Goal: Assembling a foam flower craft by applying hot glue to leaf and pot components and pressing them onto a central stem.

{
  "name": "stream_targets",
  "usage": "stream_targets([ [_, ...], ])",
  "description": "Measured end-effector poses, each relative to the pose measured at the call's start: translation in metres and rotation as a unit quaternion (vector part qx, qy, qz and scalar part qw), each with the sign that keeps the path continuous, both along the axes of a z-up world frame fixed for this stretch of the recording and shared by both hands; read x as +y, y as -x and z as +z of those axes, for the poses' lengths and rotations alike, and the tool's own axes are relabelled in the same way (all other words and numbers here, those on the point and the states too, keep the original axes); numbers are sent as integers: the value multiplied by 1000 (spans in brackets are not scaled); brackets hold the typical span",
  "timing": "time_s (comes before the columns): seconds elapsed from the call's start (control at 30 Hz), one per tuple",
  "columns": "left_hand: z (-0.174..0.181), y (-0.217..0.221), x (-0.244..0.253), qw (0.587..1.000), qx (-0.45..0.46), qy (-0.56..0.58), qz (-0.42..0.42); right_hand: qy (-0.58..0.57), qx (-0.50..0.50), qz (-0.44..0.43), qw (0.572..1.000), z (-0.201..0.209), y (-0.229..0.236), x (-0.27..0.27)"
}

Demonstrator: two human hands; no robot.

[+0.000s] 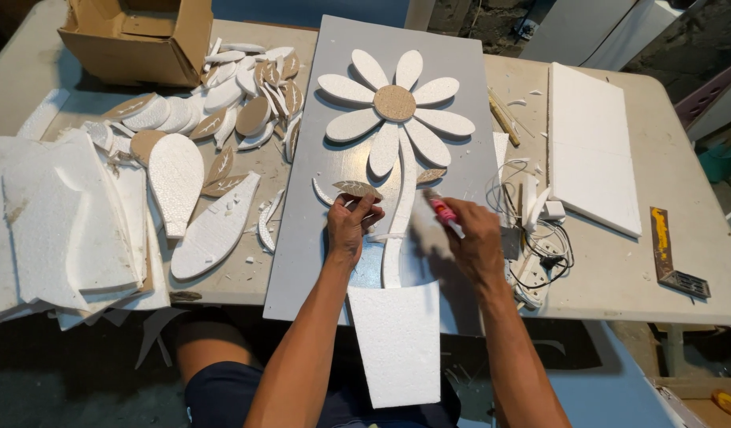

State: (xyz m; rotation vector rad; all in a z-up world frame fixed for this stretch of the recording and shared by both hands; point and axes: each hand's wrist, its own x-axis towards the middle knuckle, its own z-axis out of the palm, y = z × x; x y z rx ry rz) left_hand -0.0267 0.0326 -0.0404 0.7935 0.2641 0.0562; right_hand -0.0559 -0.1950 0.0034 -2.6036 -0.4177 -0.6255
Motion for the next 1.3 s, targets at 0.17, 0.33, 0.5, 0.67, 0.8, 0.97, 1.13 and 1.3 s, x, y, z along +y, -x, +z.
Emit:
stream_targets([
  [0.17,-10,-6,-10,999,23,-41,13,171,34,-113,978,-15,4,-36],
  [0.33,-14,-12,-22,987,52,-150,14,70,-6,-129,989,10,15,19],
  [0.5,4,-12,-24,950,113,-292,7,-235,286,-149,917,-20,-14,54],
  [0.67,16,-12,-24,934,127,-335,-13,-264,312,-157,899,-32,-23,58],
  [0.8,36,-4,-23,933,116,-340,-25,-288,327,-154,887,10,-8,73],
  [0.97,28,-7,-25,929,114,-350,-35,-285,329,-149,888,-1,-14,67],
  [1.13,24,-8,-25,929,106,-353,-41,-286,323,-151,889,-11,-17,63],
  [1.3,27,-8,-23,929,118,-345,-58,-281,325,-147,891,-5,-14,66],
])
